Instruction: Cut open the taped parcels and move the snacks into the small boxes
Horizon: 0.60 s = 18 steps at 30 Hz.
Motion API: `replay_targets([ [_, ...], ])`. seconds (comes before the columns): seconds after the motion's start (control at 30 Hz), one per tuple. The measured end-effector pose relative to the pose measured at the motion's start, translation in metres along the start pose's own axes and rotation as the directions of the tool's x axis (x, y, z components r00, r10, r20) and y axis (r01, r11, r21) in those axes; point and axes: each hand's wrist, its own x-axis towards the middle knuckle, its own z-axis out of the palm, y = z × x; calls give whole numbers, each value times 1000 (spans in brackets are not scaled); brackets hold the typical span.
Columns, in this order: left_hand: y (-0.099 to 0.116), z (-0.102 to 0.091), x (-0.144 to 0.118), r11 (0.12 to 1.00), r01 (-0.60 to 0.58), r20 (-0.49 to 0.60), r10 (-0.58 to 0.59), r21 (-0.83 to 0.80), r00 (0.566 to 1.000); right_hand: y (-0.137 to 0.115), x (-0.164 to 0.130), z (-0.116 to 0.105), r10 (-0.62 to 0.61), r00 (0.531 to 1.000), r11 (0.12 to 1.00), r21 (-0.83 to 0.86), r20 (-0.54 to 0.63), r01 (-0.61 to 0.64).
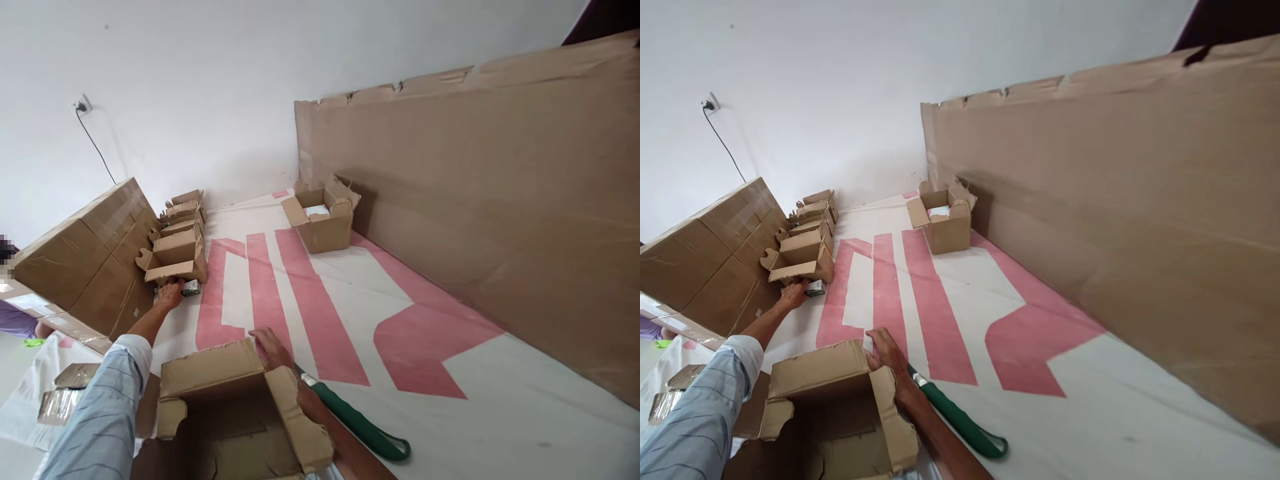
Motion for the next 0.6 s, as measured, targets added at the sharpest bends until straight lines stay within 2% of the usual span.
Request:
replay_targets([
  [0.1, 11, -2, -5, 998, 58, 1, -58, -9, 998, -2, -1, -1, 6, 1000, 1000, -5, -2, -6],
  [0.2, 20, -16, -18, 995, 103, 18, -102, -16, 995, -7, 1, -3, 11, 1000, 1000, -9, 7, -11],
  [0.33, 27, -61, -40, 998, 38, 34, -37, -52, 999, -20, 6, -10, 13, 999, 1000, -7, 29, -13],
  [0.43, 34, -107, -71, 980, -164, 7, 166, -115, 986, -33, 9, -17, 31, 999, 999, -8, 41, -31],
  [0.47, 37, -123, -88, 954, -265, -12, 266, -142, 964, -37, 10, -19, 40, 998, 999, -11, 45, -40],
  [0.53, 44, -154, -137, 868, -457, -63, 454, -193, 889, -47, 12, -24, 59, 997, 998, -18, 53, -58],
  [0.57, 48, -169, -169, 780, -583, -109, 574, -229, 811, -51, 12, -27, 69, 996, 997, -21, 58, -68],
  [0.6, 50, -182, -204, 573, -775, -256, 733, -267, 630, -55, 13, -29, 81, 995, 997, -25, 62, -80],
])
